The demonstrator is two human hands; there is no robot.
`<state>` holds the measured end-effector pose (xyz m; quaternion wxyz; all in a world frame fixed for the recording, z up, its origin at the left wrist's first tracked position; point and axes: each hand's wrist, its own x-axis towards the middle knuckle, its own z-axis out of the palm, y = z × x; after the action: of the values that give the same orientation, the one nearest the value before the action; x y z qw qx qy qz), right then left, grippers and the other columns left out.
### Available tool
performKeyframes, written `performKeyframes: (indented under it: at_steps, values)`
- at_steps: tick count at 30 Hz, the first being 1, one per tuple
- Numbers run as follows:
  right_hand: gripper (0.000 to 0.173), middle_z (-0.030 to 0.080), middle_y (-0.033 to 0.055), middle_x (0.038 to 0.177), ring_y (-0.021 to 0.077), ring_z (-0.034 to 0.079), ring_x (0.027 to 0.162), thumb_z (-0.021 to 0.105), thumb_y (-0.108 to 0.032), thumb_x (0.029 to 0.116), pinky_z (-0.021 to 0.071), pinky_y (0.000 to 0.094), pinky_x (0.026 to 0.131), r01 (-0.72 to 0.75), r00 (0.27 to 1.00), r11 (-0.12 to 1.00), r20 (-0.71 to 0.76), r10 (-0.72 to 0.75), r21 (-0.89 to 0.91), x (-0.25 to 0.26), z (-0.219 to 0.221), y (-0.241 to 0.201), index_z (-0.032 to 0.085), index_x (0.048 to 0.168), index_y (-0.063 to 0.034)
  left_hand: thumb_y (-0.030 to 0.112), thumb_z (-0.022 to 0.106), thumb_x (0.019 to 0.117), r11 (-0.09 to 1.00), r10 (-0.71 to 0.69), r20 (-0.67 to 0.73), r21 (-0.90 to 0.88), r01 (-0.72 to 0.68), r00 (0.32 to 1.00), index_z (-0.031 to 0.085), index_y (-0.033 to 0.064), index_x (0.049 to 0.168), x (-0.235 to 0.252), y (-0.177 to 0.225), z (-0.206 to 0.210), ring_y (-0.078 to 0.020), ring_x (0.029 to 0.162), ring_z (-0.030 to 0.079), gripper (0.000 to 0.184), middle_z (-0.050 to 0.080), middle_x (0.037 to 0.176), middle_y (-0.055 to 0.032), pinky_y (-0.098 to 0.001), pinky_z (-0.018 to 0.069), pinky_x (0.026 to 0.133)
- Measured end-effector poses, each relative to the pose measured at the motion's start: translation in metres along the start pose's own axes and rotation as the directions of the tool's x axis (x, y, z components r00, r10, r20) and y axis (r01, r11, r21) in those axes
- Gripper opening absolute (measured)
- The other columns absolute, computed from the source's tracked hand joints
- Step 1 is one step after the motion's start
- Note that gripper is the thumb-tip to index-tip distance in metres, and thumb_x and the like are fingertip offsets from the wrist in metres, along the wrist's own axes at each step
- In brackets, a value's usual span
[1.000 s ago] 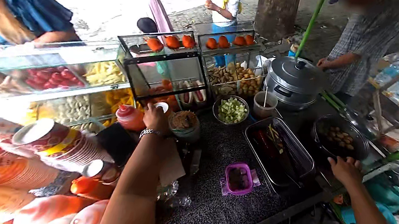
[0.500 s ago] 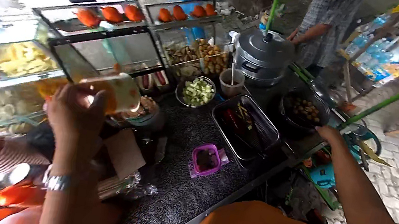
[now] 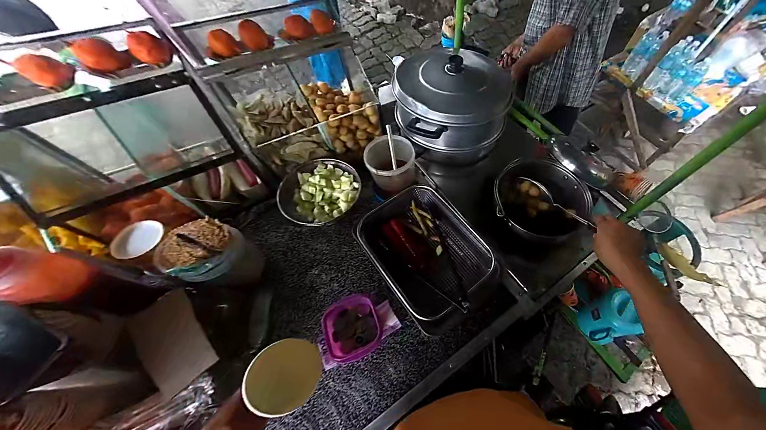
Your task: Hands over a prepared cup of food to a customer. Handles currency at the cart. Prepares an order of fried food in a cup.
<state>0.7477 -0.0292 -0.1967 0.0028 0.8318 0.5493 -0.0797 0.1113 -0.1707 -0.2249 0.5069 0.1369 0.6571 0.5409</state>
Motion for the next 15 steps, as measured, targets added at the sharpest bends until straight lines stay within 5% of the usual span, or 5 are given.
performKeyframes:
  at_steps: [4, 7, 10, 13, 15]
  values:
    - [0.040, 0.059, 0.0291, 0.133, 0.0546, 0.056, 0.120, 0.059, 0.007, 0.0961, 0.0440, 0.0700, 0.094, 0.049, 0.993, 0.995, -0.101, -0.058, -0.083, 0.009, -0.004, 0.021, 0.061, 0.135, -0.0016, 0.021, 0.029, 0.1107, 0.998, -0.057, -0.100, -0.031, 0.054, 0.993, 0.056, 0.0045, 0.115, 0.009, -0.028, 0.001, -0.0134, 0.079, 0.070, 0.032, 0.070, 0.092, -0.0042, -0.0325, 0.0609, 0.072]
    - [0.041, 0.056, 0.0310, 0.138, 0.0548, 0.051, 0.129, 0.053, 0.009, 0.0985, 0.0415, 0.0691, 0.100, 0.005, 1.000, 0.992, -0.021, -0.008, -0.126, 0.021, -0.015, 0.024, 0.058, 0.139, 0.0024, 0.020, 0.028, 0.1105, 0.998, -0.030, -0.144, 0.050, 0.037, 0.989, 0.052, 0.0018, 0.122, 0.017, -0.042, -0.001, -0.0139, 0.078, 0.067, 0.032, 0.065, 0.096, -0.0066, -0.0328, 0.0589, 0.072]
    - [0.033, 0.058, 0.0318, 0.135, 0.0527, 0.057, 0.122, 0.055, 0.005, 0.0983, 0.0464, 0.0680, 0.095, -0.044, 0.994, 0.986, 0.092, 0.059, -0.161, 0.023, -0.024, 0.022, 0.061, 0.131, 0.0083, 0.025, 0.030, 0.1117, 0.980, 0.066, -0.196, 0.199, -0.026, 0.978, 0.050, -0.0011, 0.132, 0.012, -0.048, -0.002, -0.0164, 0.085, 0.064, 0.038, 0.062, 0.109, -0.0114, -0.0360, 0.0575, 0.074]
    - [0.025, 0.066, 0.0338, 0.117, 0.0513, 0.064, 0.112, 0.060, -0.011, 0.0992, 0.0493, 0.0689, 0.088, -0.130, 0.962, 0.982, 0.224, 0.158, -0.137, 0.013, -0.051, 0.013, 0.068, 0.106, 0.0112, 0.046, 0.023, 0.1122, 0.948, 0.097, -0.265, 0.319, -0.008, 0.960, 0.039, 0.0030, 0.152, -0.012, -0.036, 0.009, -0.0326, 0.120, 0.059, 0.061, 0.050, 0.145, -0.0226, -0.0529, 0.0513, 0.094]
    - [0.035, 0.067, 0.0340, 0.115, 0.0511, 0.063, 0.114, 0.064, -0.024, 0.1006, 0.0476, 0.0705, 0.091, -0.146, 0.935, 0.983, 0.308, 0.175, -0.115, 0.015, -0.058, 0.019, 0.069, 0.104, 0.0105, 0.058, 0.019, 0.1088, 0.939, 0.096, -0.281, 0.344, 0.007, 0.955, 0.028, 0.0058, 0.159, -0.022, -0.031, 0.013, -0.0413, 0.138, 0.045, 0.073, 0.037, 0.157, -0.0254, -0.0650, 0.0409, 0.103]
